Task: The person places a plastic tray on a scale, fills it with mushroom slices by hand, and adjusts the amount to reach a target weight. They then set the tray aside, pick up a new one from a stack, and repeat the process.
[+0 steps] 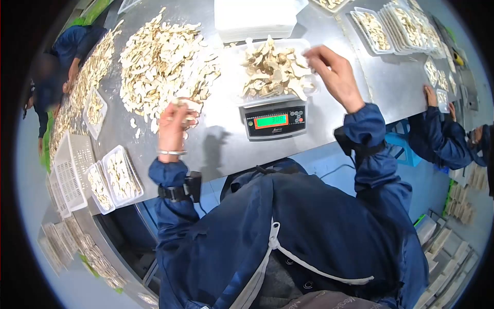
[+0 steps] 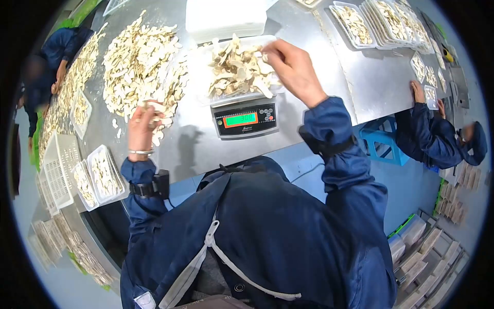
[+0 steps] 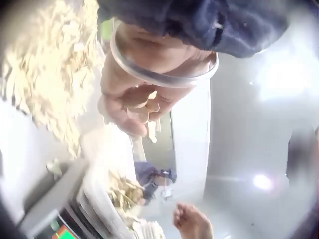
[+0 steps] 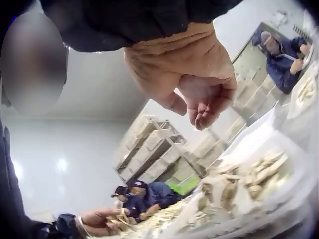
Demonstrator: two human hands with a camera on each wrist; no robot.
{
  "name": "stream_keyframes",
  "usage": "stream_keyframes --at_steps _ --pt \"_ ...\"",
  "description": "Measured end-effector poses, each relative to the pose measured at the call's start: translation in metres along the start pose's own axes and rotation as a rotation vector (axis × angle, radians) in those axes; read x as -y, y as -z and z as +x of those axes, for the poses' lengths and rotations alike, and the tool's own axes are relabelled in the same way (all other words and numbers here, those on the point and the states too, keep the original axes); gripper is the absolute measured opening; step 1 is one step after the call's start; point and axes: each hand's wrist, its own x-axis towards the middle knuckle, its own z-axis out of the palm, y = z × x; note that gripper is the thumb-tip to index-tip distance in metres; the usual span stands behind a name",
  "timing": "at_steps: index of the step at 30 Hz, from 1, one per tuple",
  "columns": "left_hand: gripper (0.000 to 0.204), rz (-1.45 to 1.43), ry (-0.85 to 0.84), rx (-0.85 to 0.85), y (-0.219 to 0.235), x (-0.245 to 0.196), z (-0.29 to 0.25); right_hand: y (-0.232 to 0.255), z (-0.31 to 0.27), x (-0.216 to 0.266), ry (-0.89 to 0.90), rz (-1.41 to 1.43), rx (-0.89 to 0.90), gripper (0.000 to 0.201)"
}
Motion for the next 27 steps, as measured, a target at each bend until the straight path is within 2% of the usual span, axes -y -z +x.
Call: stream_keyframes --at_steps 2,4,5,6,8,10,12,14,16,18,23,27 --pt "0.046 0.171 -0.214 -0.142 0.026 -0.007 0.012 0.015 -0.023 -0.016 -0.082 -0.314 0.003 0.018" --pt "0.067 1.063 -0.515 -0.344 0.090 0.034 0.047 0.012 -0.051 -0.028 -0.099 -0.355 0.032 0.016" --pt "0.076 1.067 -0.489 -0.337 0.092 0.032 0.046 0.005 -0.062 -0.036 -0.091 -0.333 0.015 0.019" --pt "0.069 1.049 -0.509 -0.351 0.083 0.031 0.044 -0.002 -0.071 -0.036 -0.101 -0.332 0.009 0.021" --pt "0.052 0.848 -0.463 -0.252 0.037 0.018 0.033 -0.017 -0.076 -0.029 -0.039 -0.341 -0.017 0.024" --pt "0.032 0.694 -0.455 -0.064 -0.017 0.009 0.029 -0.030 -0.072 -0.030 0.007 -0.345 -0.056 0.024" --pt "0.023 0.704 -0.587 0.068 -0.069 -0.003 0.028 -0.038 -0.069 -0.032 0.038 -0.380 -0.079 0.024" --pt "0.025 0.756 -0.747 0.153 -0.112 -0.019 0.028 -0.040 -0.063 -0.035 0.061 -0.451 -0.087 0.025" --pt "0.028 0.751 -0.836 0.213 -0.141 -0.023 0.035 -0.042 -0.060 -0.038 0.065 -0.464 -0.085 0.020" --pt "0.029 0.858 -0.963 0.222 -0.162 -0.025 0.042 -0.044 -0.058 -0.041 0.077 -0.456 -0.100 0.016" --pt "0.030 1.152 -1.022 0.164 -0.185 -0.025 0.060 -0.028 -0.058 -0.036 0.072 -0.374 -0.167 0.009" --pt "0.026 1.151 -1.015 0.176 -0.187 -0.026 0.065 -0.017 -0.058 -0.039 0.028 -0.298 -0.179 0.011"
